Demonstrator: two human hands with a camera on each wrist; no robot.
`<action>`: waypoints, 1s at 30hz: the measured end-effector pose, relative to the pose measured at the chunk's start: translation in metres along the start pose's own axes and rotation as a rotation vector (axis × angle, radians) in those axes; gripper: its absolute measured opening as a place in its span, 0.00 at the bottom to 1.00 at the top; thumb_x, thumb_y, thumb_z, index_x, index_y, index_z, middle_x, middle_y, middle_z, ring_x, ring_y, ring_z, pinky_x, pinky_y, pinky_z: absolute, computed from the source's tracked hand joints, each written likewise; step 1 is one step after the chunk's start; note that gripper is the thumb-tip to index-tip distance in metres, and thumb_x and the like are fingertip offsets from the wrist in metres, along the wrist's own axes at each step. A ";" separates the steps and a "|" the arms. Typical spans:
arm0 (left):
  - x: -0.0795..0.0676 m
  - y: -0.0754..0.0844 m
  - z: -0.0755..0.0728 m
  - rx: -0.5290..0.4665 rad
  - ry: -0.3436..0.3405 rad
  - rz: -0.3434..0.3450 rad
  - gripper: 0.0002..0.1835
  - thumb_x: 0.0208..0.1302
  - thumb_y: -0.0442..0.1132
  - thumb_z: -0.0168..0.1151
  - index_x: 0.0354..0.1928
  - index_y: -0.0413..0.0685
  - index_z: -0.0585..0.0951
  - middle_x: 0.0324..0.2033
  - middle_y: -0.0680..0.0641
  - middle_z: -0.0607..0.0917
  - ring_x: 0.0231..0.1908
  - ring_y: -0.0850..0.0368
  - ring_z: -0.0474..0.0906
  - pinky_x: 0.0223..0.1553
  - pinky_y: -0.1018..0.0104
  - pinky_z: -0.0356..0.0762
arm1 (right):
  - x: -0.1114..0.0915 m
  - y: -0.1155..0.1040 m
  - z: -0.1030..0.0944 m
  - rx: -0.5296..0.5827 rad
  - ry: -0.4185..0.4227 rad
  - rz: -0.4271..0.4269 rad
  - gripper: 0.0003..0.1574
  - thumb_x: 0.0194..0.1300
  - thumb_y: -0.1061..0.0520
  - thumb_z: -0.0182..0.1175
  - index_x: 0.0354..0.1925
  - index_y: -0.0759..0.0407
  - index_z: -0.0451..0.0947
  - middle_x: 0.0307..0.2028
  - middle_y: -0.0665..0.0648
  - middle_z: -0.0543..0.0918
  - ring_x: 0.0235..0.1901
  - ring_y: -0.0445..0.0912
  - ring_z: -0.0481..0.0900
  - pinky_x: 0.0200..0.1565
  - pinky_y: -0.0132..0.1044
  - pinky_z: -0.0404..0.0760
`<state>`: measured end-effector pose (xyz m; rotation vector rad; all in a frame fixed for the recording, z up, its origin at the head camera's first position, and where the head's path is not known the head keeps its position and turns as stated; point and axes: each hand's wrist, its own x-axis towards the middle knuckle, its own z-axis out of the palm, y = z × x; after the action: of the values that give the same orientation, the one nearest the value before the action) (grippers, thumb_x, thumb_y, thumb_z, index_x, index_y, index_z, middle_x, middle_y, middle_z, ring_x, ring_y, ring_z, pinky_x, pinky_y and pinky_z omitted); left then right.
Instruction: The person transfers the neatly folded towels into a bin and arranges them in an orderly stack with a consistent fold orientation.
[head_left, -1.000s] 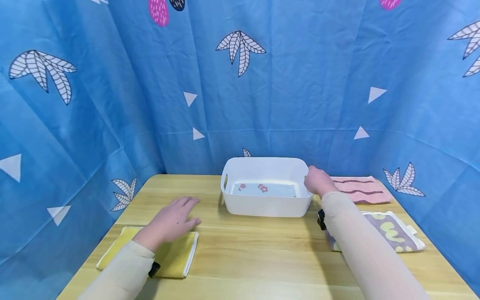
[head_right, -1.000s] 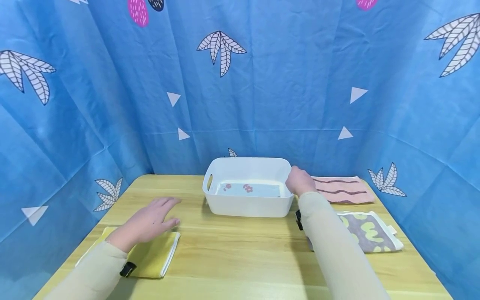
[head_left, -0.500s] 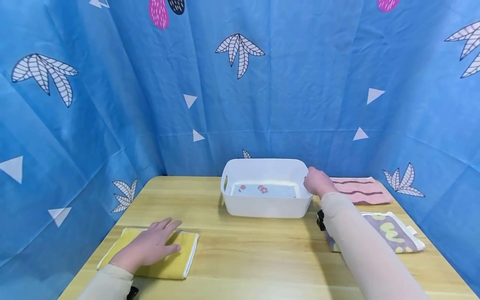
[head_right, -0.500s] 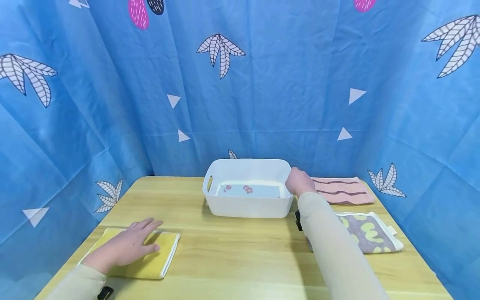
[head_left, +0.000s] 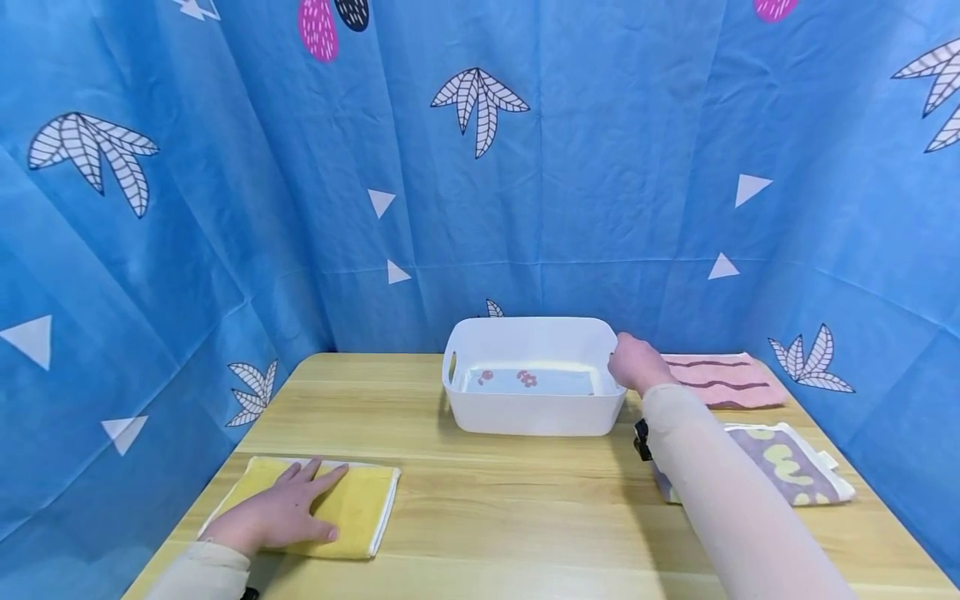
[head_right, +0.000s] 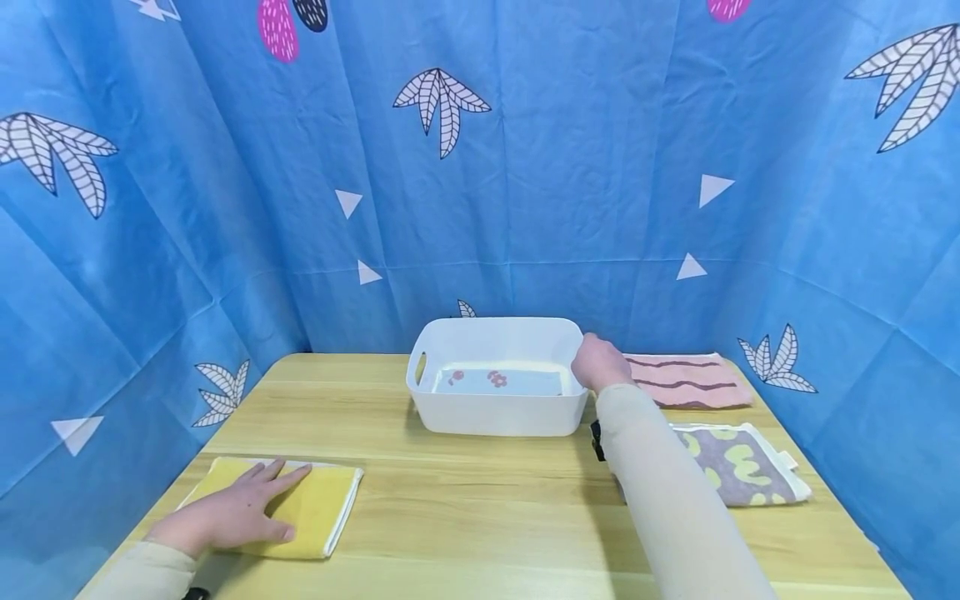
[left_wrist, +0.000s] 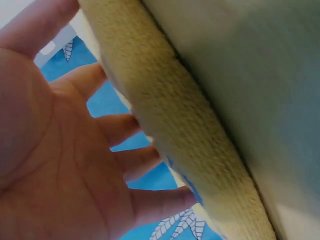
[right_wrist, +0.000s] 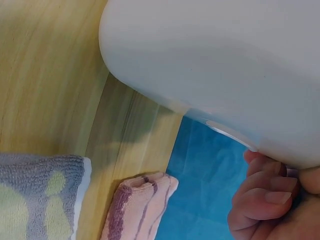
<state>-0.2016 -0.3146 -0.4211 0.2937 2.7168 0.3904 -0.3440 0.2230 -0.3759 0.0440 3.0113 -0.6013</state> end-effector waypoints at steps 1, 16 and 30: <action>0.000 0.000 0.000 -0.002 0.001 -0.003 0.49 0.45 0.64 0.67 0.69 0.56 0.62 0.68 0.31 0.52 0.65 0.26 0.42 0.51 0.28 0.53 | 0.000 0.000 0.000 -0.001 0.000 0.000 0.30 0.70 0.57 0.40 0.64 0.73 0.53 0.56 0.75 0.68 0.54 0.66 0.69 0.52 0.57 0.69; 0.007 0.020 -0.001 0.014 0.002 -0.040 0.49 0.44 0.62 0.70 0.69 0.53 0.63 0.66 0.28 0.55 0.63 0.24 0.47 0.53 0.32 0.56 | 0.000 -0.005 -0.003 -0.007 -0.006 0.000 0.31 0.71 0.56 0.40 0.65 0.73 0.51 0.57 0.76 0.67 0.55 0.66 0.68 0.52 0.58 0.69; 0.022 0.063 0.013 0.099 0.015 -0.026 0.48 0.45 0.64 0.68 0.68 0.51 0.65 0.63 0.27 0.60 0.61 0.23 0.53 0.51 0.33 0.60 | -0.001 -0.003 0.000 -0.011 0.012 0.024 0.27 0.69 0.57 0.40 0.61 0.72 0.58 0.53 0.74 0.71 0.50 0.64 0.72 0.46 0.57 0.73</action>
<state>-0.2065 -0.2473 -0.4210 0.2825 2.7569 0.2522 -0.3435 0.2202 -0.3748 0.0836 3.0207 -0.5850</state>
